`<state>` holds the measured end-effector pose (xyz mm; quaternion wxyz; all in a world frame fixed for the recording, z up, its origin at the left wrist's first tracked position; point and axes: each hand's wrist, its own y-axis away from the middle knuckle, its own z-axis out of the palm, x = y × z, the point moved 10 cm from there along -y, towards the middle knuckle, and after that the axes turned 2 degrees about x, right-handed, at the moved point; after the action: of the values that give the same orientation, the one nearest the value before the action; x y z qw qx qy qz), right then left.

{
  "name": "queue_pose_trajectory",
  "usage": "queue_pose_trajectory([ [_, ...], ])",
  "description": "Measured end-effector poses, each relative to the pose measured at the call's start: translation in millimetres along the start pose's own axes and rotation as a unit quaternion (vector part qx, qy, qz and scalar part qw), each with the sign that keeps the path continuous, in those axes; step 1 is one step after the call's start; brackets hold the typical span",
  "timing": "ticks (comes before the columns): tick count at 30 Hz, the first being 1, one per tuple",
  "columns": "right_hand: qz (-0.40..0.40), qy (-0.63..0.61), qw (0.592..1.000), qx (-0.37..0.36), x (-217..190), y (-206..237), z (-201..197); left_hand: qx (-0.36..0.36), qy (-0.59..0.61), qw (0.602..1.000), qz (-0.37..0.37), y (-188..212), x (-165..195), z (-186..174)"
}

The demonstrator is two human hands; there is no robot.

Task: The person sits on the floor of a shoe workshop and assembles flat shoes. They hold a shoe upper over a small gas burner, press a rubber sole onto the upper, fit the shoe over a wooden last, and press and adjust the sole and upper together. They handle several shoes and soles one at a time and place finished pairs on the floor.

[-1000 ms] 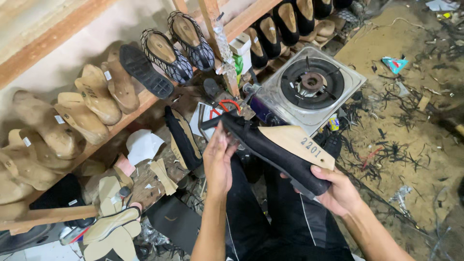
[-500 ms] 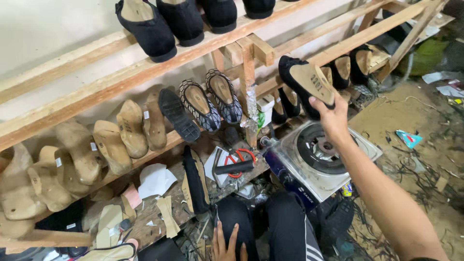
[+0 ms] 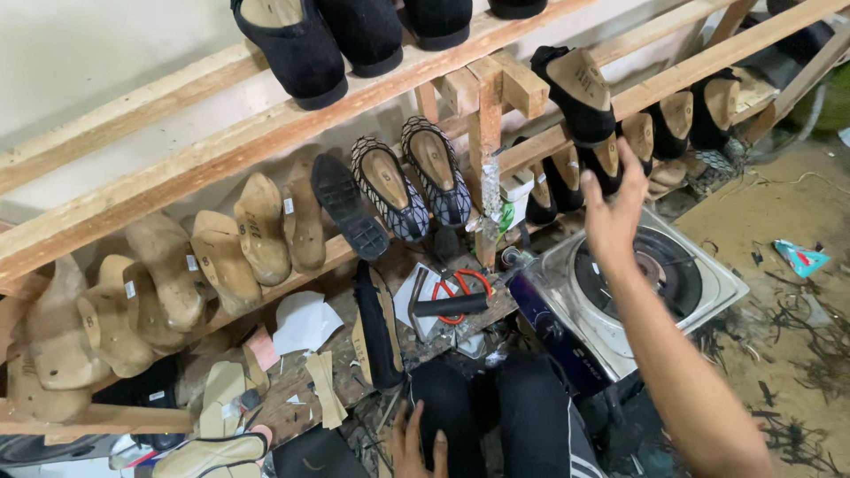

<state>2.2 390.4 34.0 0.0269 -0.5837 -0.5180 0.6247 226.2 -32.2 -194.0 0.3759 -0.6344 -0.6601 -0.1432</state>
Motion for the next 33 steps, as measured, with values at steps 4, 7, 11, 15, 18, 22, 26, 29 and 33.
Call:
queue_pose_trajectory([
  [4, 0.074, -0.013, 0.978, -0.195, -34, 171, -30, 0.103, 0.114, 0.988, 0.010, -38, 14, -57],
  [7, 0.086, 0.048, 0.942, -0.321, -75, 283, -51, 0.108, 0.161, 0.980, -0.038, -79, -7, -72],
  [11, 0.011, 0.192, 0.924, -0.330, -108, 336, -88, 0.143, 0.215, 0.964, -0.070, -132, -53, -69],
  [15, 0.039, 0.198, 0.926, -0.319, -100, 338, -91, 0.146, 0.146, 0.974, -0.096, -171, -75, -51],
  [18, 0.053, 0.200, 0.929, -0.308, -94, 333, -91, 0.110, 0.094, 0.983, -0.111, -194, -65, -36],
  [22, 0.050, 0.192, 0.928, -0.316, -96, 330, -93, 0.051, 0.000, 0.992, -0.115, -218, -50, -23],
  [26, 0.045, 0.187, 0.931, -0.309, -102, 329, -93, 0.055, 0.015, 0.991, -0.124, -228, -49, -30],
  [29, 0.056, 0.190, 0.930, -0.309, -99, 331, -92, 0.045, 0.058, 0.994, -0.079, -226, -42, -41],
  [33, 0.046, 0.187, 0.934, -0.301, -101, 333, -91, 0.018, 0.273, 0.956, -0.108, -187, -35, -58],
])
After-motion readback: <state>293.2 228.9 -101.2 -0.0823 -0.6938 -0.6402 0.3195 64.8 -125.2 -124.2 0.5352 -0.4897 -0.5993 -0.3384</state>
